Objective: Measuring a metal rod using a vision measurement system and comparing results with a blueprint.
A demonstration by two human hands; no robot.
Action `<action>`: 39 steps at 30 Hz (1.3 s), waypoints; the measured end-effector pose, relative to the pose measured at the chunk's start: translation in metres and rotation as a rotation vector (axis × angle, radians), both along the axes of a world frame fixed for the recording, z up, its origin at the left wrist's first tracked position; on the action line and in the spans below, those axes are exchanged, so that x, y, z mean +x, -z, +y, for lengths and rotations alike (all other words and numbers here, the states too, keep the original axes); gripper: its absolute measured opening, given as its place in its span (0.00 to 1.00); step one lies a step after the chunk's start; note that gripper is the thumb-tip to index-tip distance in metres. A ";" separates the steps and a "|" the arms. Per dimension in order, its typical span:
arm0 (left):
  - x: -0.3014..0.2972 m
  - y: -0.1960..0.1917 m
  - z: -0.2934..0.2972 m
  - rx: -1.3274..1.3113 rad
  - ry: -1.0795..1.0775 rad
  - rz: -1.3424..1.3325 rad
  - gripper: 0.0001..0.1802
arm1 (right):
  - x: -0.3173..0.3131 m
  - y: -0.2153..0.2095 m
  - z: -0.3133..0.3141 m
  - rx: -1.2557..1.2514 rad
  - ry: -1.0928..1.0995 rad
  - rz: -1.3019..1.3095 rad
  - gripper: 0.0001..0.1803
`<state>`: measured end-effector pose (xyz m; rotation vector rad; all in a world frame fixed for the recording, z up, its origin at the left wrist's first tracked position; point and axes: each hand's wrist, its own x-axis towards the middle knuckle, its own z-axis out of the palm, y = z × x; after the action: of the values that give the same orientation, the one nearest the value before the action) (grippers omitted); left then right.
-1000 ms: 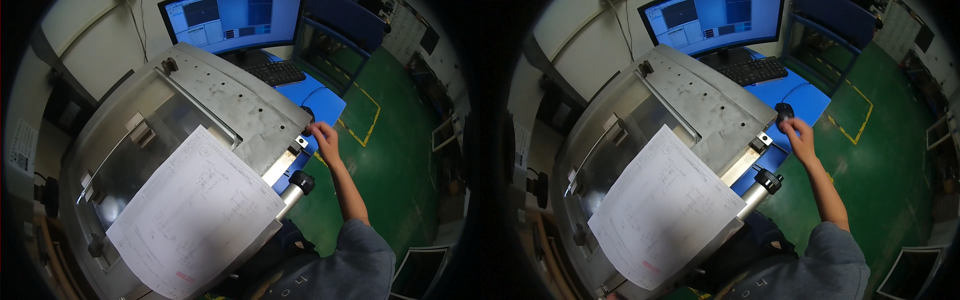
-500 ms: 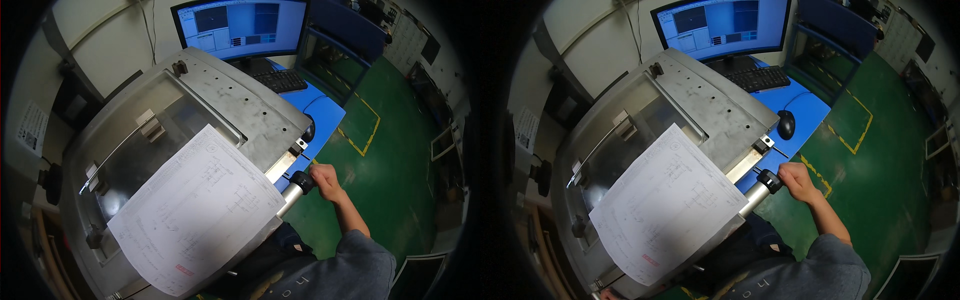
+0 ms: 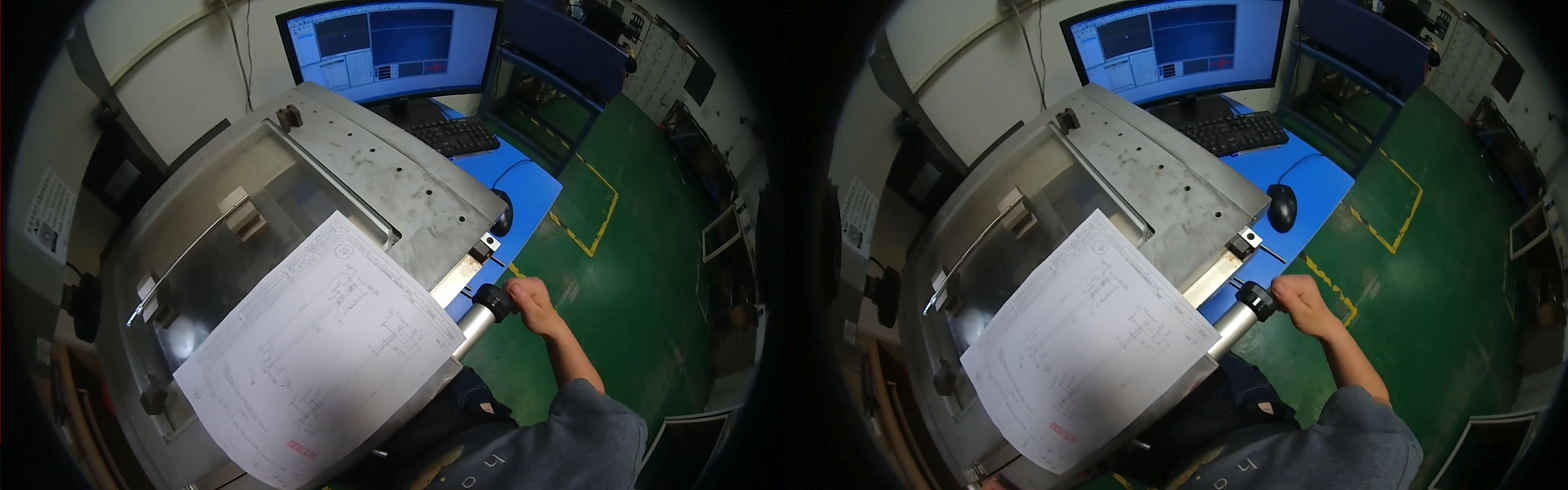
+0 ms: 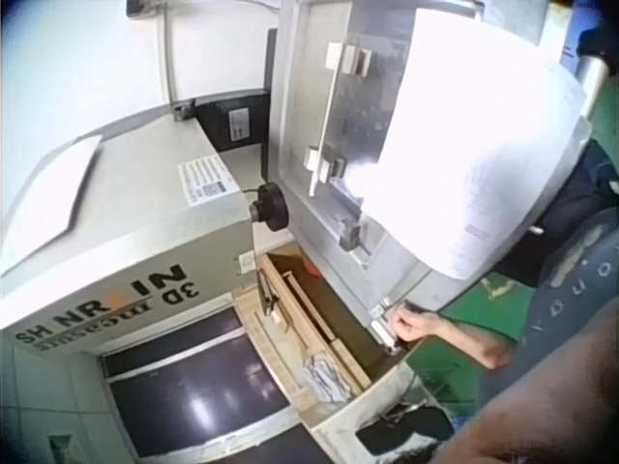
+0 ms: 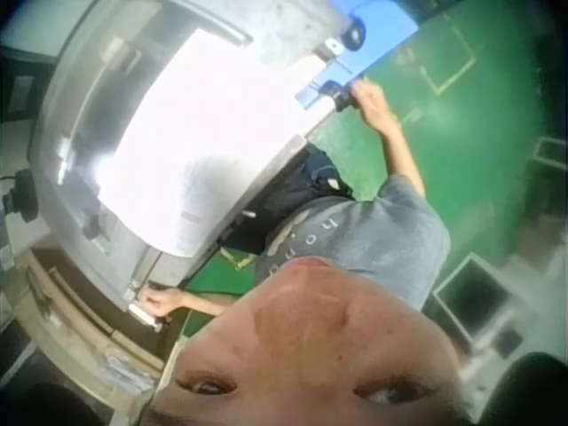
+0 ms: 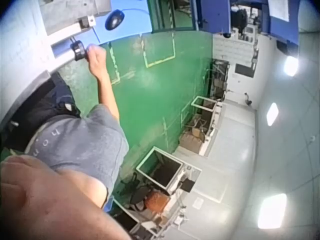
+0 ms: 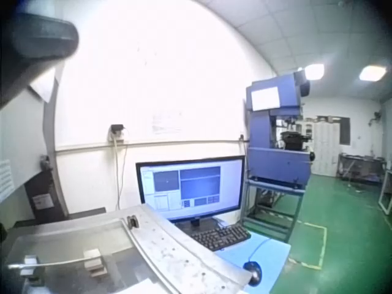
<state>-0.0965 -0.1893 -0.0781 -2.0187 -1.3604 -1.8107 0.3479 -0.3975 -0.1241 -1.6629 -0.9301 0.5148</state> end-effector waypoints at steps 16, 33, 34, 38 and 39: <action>0.000 0.000 0.000 -0.019 -0.012 -0.005 0.13 | 0.006 0.010 0.007 0.078 -0.014 0.148 0.18; 0.000 0.000 -0.002 -0.036 -0.050 0.009 0.14 | 0.011 -0.003 0.002 0.081 -0.185 0.428 0.28; -0.001 0.001 -0.001 -0.035 -0.049 0.009 0.14 | 0.011 -0.002 0.003 0.082 -0.184 0.429 0.28; -0.005 0.002 -0.001 -0.023 -0.036 -0.006 0.15 | 0.012 0.000 0.005 0.194 -0.241 0.398 0.25; -0.006 0.001 -0.002 -0.015 -0.025 -0.001 0.15 | 0.011 -0.001 0.005 0.191 -0.248 0.397 0.25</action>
<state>-0.1026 -0.1908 -0.0795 -1.9990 -1.3979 -1.7966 0.3591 -0.3929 -0.1229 -1.2205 -0.8612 0.8608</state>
